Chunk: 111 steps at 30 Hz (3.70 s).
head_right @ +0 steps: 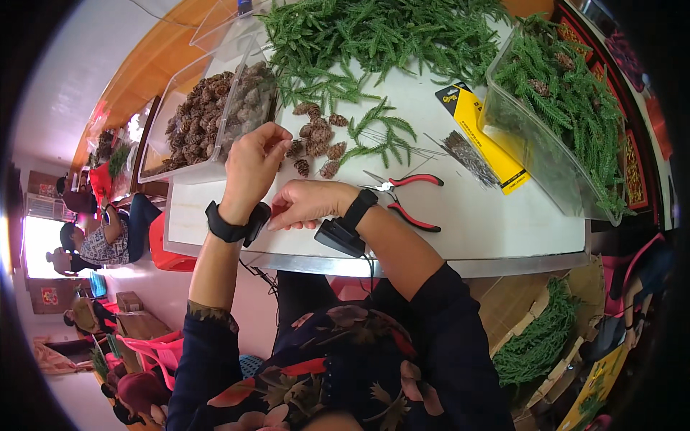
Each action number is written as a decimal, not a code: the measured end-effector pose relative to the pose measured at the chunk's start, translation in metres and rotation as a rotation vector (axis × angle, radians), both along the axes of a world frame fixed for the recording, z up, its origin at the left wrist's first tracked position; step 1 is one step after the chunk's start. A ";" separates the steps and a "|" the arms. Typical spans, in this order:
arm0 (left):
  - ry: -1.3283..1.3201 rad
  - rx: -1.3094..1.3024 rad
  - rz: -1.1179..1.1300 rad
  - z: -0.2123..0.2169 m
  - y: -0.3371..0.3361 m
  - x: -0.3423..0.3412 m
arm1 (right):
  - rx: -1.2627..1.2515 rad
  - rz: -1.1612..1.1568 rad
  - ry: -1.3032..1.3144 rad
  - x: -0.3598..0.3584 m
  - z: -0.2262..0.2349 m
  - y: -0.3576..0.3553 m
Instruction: Trimming green plant sprigs with nippers and organizing them at a workstation.
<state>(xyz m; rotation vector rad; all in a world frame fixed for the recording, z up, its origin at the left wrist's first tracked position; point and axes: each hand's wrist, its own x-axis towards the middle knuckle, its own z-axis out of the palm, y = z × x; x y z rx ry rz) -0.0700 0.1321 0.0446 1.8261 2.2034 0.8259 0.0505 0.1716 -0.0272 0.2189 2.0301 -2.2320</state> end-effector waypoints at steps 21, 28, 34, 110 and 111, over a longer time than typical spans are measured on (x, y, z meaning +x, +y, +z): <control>-0.228 0.063 0.055 0.007 -0.007 -0.003 | 0.123 -0.011 -0.012 0.002 0.007 -0.003; -0.492 0.196 -0.069 0.031 -0.034 0.002 | 0.303 -0.353 -0.089 0.036 0.035 0.005; -0.340 0.185 -0.160 0.047 -0.051 0.012 | 0.175 -0.859 0.252 0.079 0.067 -0.006; -1.840 0.292 -0.105 -0.019 -0.141 -0.006 | -0.168 -0.864 0.408 0.056 0.052 -0.113; -1.843 0.292 -0.102 -0.021 -0.144 -0.006 | -0.135 -0.879 0.415 0.056 0.051 -0.113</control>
